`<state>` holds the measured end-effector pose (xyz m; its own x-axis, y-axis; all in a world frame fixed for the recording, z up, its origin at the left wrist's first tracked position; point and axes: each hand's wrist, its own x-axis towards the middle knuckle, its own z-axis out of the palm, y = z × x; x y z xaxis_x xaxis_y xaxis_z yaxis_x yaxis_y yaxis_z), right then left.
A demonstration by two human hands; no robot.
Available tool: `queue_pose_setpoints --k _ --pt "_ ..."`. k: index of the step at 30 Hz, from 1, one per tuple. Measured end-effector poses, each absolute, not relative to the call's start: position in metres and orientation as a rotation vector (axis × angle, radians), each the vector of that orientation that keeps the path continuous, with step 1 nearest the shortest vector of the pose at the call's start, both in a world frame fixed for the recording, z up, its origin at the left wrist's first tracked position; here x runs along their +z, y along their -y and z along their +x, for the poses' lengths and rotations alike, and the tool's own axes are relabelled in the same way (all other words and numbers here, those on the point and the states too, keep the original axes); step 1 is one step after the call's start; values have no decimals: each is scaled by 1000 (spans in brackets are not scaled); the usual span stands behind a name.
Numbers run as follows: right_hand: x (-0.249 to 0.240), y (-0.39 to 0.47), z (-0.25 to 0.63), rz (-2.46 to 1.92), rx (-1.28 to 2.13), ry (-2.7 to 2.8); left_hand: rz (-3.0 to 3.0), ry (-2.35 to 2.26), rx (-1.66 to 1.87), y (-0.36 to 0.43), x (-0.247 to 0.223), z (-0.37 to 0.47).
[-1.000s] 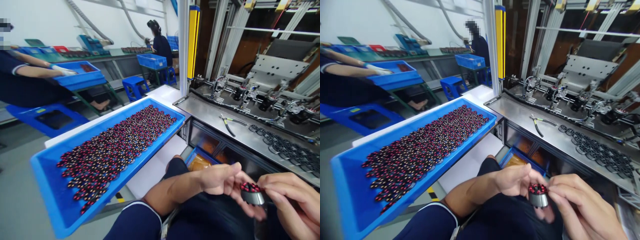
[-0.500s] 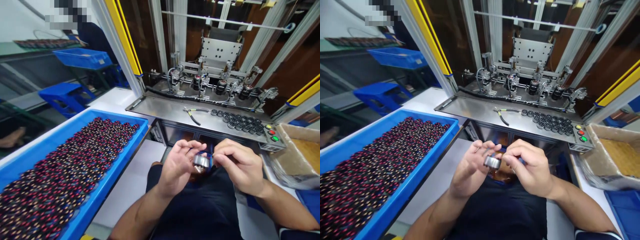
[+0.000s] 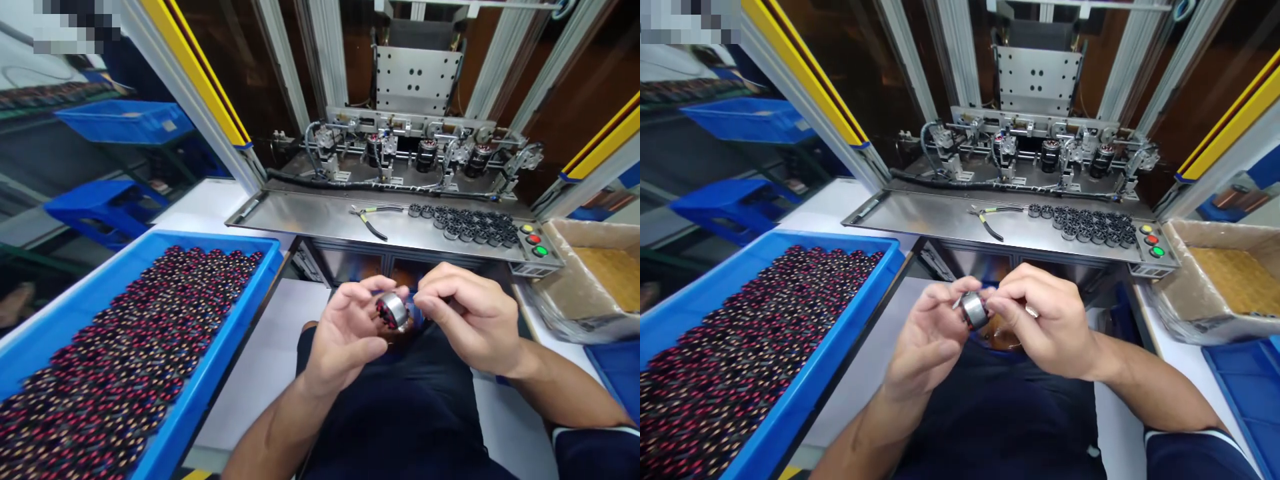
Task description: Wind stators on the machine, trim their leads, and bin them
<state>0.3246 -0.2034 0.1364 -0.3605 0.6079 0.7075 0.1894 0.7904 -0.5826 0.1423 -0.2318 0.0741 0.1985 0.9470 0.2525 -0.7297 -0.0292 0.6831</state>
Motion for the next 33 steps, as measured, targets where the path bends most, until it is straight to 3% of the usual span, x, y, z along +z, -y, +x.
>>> queue_pose_setpoints --k 3,9,20,28,33 --pt "135 201 325 -511 568 1918 782 -313 1393 224 73 144" --pt "136 197 331 -348 604 1995 794 -180 542 211 61 147" --pt "136 201 332 -601 504 1886 960 -389 1489 227 72 155" --pt "134 196 325 -477 530 1867 959 -419 1291 227 70 150" --pt "131 204 319 -599 513 1751 1070 -466 1507 222 68 149"
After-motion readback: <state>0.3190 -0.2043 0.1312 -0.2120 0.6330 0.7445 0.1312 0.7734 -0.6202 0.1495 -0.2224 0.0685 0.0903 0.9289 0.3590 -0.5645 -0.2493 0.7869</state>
